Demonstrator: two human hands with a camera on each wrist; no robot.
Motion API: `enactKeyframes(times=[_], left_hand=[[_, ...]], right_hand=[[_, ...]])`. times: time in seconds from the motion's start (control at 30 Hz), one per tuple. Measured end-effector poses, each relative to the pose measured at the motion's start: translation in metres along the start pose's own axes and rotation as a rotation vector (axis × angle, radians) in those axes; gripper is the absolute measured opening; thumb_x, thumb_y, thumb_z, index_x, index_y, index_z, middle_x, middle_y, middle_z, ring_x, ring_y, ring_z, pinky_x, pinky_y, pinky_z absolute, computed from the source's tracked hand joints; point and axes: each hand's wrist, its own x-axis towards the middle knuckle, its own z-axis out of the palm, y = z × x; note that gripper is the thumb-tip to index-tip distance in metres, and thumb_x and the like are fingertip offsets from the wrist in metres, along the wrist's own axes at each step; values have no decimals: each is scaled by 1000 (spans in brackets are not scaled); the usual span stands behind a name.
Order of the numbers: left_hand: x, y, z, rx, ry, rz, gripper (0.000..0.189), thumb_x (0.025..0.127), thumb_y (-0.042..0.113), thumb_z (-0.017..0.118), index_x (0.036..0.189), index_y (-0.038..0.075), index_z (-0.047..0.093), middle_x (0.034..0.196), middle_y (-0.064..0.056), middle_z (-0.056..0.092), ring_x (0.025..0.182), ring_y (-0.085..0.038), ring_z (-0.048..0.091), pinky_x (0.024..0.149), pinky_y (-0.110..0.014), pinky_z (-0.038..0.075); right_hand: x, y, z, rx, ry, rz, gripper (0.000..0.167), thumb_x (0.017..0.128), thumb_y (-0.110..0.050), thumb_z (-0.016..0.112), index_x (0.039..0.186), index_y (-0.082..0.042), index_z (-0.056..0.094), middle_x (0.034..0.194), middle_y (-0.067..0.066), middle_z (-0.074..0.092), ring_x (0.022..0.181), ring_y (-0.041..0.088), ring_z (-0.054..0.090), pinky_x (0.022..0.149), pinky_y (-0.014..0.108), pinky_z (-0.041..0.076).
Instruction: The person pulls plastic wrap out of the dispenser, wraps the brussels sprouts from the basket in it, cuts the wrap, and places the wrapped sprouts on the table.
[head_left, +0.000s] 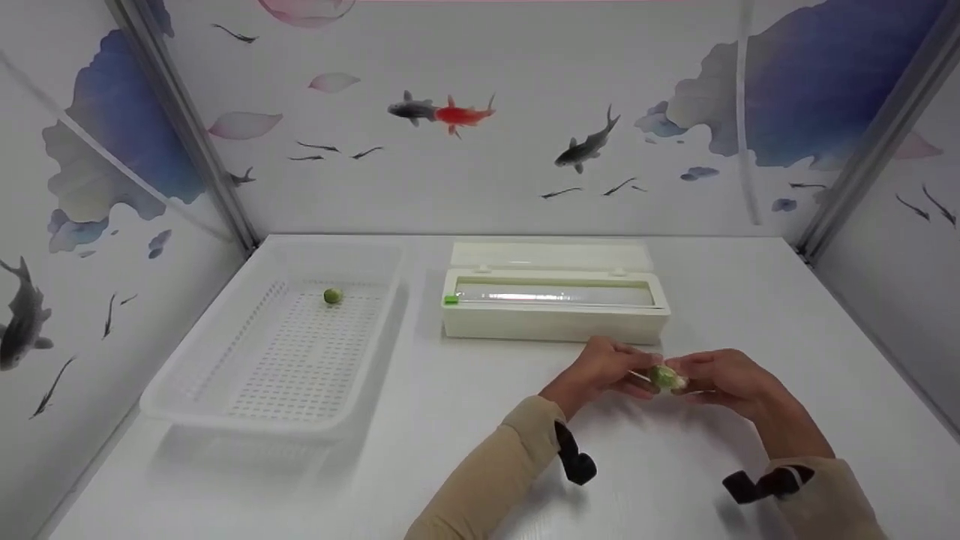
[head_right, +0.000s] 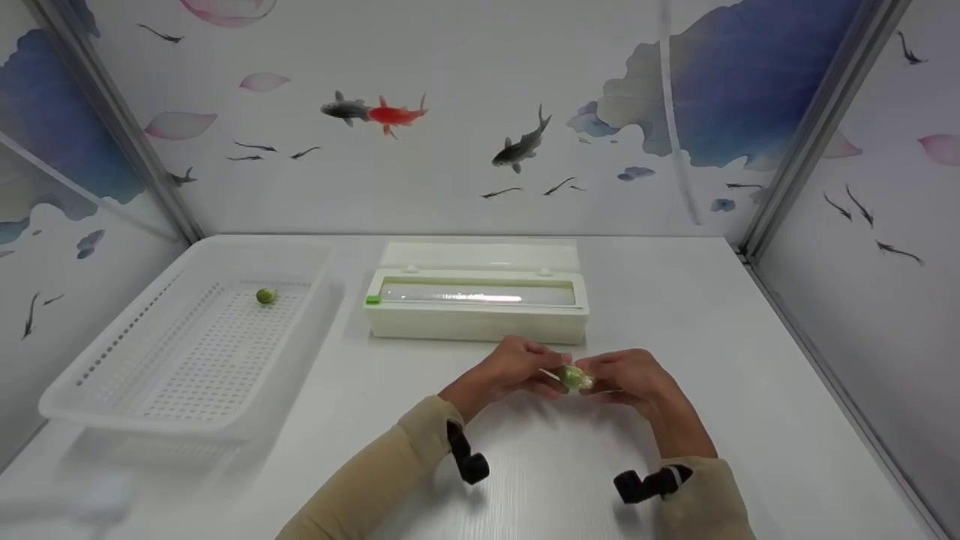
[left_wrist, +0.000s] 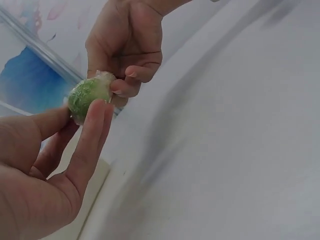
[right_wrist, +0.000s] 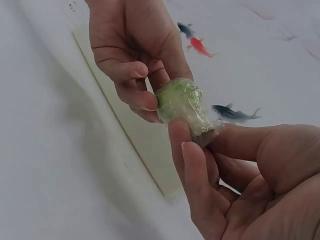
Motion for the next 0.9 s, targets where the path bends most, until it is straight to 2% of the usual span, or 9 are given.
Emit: enactKeyframes(times=[0.17,0.3,0.43,0.53,0.7,0.9], left_hand=[[5,-2,4,-56,-84,51,18,88,7,76,103,-3,75,95,-14,77,91,-38,75,70,-35,65],[8,-4,10,-56,-104,87,24,88,2,74,111,-4,73,100,-14,76,97,-40,74,74,-37,65],[13,-8,20,-36,-54,105,23,89,-2,71,112,-6,72,100,-16,75,95,-35,75,76,-40,64],[16,-12,28,-6,11,107,19,89,-2,71,108,-5,74,96,-16,76,91,-33,76,75,-41,64],[20,-17,39,26,109,93,11,86,-3,74,97,-3,77,89,-14,76,85,-32,77,71,-40,64],[21,-20,42,68,118,101,15,84,-6,75,98,-1,78,90,-8,75,83,-28,76,70,-35,64]], right_hand=[[1,4,-11,-44,51,28,72,93,-45,69,142,5,51,101,-9,72,93,6,70,80,24,60],[2,10,-22,-69,45,19,77,93,-50,68,144,4,48,107,-9,71,98,6,68,84,26,61],[2,19,-34,-104,2,-31,68,95,-43,67,143,2,51,117,-7,71,103,7,66,87,28,60],[1,24,-40,-148,-22,-58,64,94,-37,70,142,1,53,124,-3,69,104,10,65,87,29,60],[0,30,-43,-212,-32,-76,64,90,-33,75,138,3,53,123,6,68,101,15,66,87,29,61],[-1,34,-45,-253,27,-68,61,89,-34,76,134,1,55,126,10,65,100,14,65,86,26,60]])
